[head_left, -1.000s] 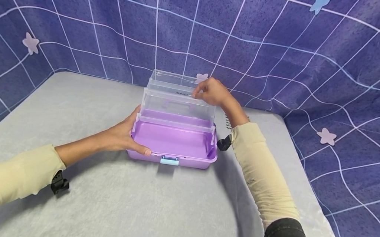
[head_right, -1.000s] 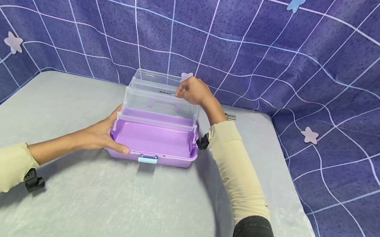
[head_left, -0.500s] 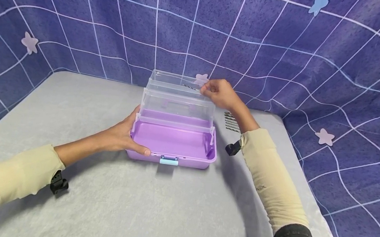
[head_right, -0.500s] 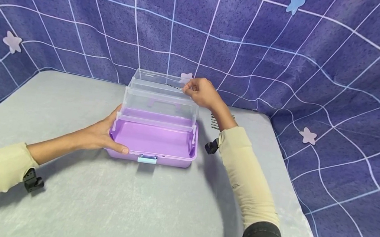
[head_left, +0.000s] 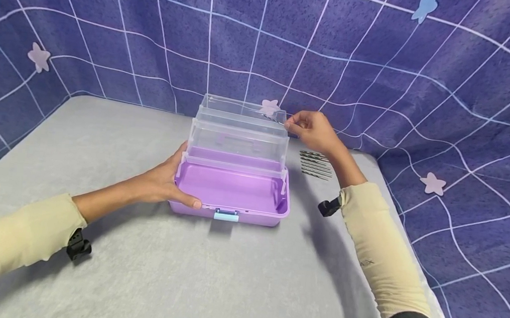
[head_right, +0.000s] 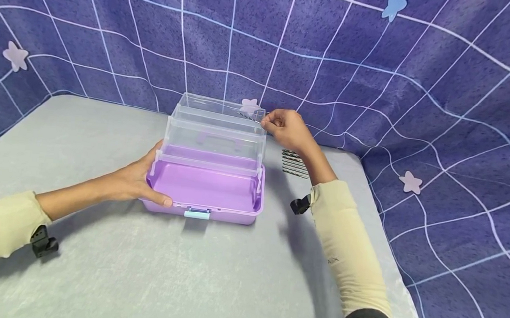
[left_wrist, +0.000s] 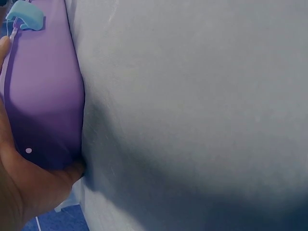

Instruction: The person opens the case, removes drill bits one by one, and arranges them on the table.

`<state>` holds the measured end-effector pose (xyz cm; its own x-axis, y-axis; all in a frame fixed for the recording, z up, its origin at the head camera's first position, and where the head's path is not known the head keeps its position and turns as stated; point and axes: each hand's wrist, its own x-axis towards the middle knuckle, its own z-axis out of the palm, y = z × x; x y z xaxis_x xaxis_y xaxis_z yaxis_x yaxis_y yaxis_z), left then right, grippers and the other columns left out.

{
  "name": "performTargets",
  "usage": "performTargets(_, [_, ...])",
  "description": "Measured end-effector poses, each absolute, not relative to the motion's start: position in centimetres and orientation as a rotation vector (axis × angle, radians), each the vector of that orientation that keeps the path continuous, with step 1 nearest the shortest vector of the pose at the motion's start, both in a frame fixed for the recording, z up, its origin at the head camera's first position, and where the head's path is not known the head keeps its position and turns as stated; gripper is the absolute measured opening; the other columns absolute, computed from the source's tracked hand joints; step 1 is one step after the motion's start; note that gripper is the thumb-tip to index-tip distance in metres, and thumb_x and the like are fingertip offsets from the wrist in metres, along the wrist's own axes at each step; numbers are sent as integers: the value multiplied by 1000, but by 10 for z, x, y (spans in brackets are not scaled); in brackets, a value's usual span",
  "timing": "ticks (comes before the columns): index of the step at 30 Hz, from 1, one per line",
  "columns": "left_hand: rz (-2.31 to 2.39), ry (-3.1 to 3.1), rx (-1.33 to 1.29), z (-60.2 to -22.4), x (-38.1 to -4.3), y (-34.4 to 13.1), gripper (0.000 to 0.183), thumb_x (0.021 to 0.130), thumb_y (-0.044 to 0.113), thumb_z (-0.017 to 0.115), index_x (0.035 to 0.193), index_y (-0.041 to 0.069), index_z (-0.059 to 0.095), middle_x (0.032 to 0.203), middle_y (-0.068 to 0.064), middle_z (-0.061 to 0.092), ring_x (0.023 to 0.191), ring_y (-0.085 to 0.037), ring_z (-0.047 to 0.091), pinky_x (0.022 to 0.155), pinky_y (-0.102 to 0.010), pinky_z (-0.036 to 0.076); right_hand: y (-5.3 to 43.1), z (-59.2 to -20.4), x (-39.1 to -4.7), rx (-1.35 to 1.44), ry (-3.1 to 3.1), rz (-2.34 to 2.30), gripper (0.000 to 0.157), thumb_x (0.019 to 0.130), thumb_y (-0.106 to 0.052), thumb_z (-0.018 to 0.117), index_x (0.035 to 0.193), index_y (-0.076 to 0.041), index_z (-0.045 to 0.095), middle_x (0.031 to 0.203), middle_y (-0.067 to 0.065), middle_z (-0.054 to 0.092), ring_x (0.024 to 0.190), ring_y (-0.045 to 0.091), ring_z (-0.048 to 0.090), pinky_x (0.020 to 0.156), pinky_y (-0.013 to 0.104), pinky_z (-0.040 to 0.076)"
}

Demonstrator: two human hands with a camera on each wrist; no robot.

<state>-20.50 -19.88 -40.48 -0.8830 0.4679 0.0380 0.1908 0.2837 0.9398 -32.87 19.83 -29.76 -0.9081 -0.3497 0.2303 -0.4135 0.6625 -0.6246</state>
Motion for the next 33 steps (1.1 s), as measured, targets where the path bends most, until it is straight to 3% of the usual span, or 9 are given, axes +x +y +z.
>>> performTargets(8, [1601, 2339, 568, -405, -204, -201, 162, 72, 17, 109, 181, 36, -9, 174, -14, 42, 139, -42, 66, 123, -64, 49, 234, -304, -321, 582, -2770, 1086, 26, 108, -26, 76, 112, 0, 81, 70, -12, 54, 67, 4, 45, 65, 26, 39])
performTargets(19, [1647, 2298, 607, -406, -206, -199, 158, 72, 14, 108, 180, 42, -3, 170, -11, 46, 137, -43, 66, 119, -61, 54, 281, -317, -305, 501, -2827, 1001, 30, 110, -29, 73, 117, -1, 81, 71, -9, 49, 64, 5, 43, 63, 28, 38])
performTargets(26, [1614, 2329, 586, -405, -204, -200, 160, 71, 17, 109, 180, 41, -6, 173, -11, 43, 138, -41, 65, 123, -62, 50, 309, -335, -297, 464, -2905, 902, 31, 110, -30, 72, 118, -2, 82, 75, -6, 50, 65, 3, 44, 63, 27, 39])
performTargets(33, [1641, 2309, 595, -405, -204, -199, 158, 71, 15, 109, 180, 42, -3, 171, -10, 45, 137, -41, 66, 119, -60, 53, 327, -355, -292, 432, -2932, 863, 26, 108, -28, 74, 114, -5, 83, 74, -9, 48, 68, 5, 44, 66, 28, 39])
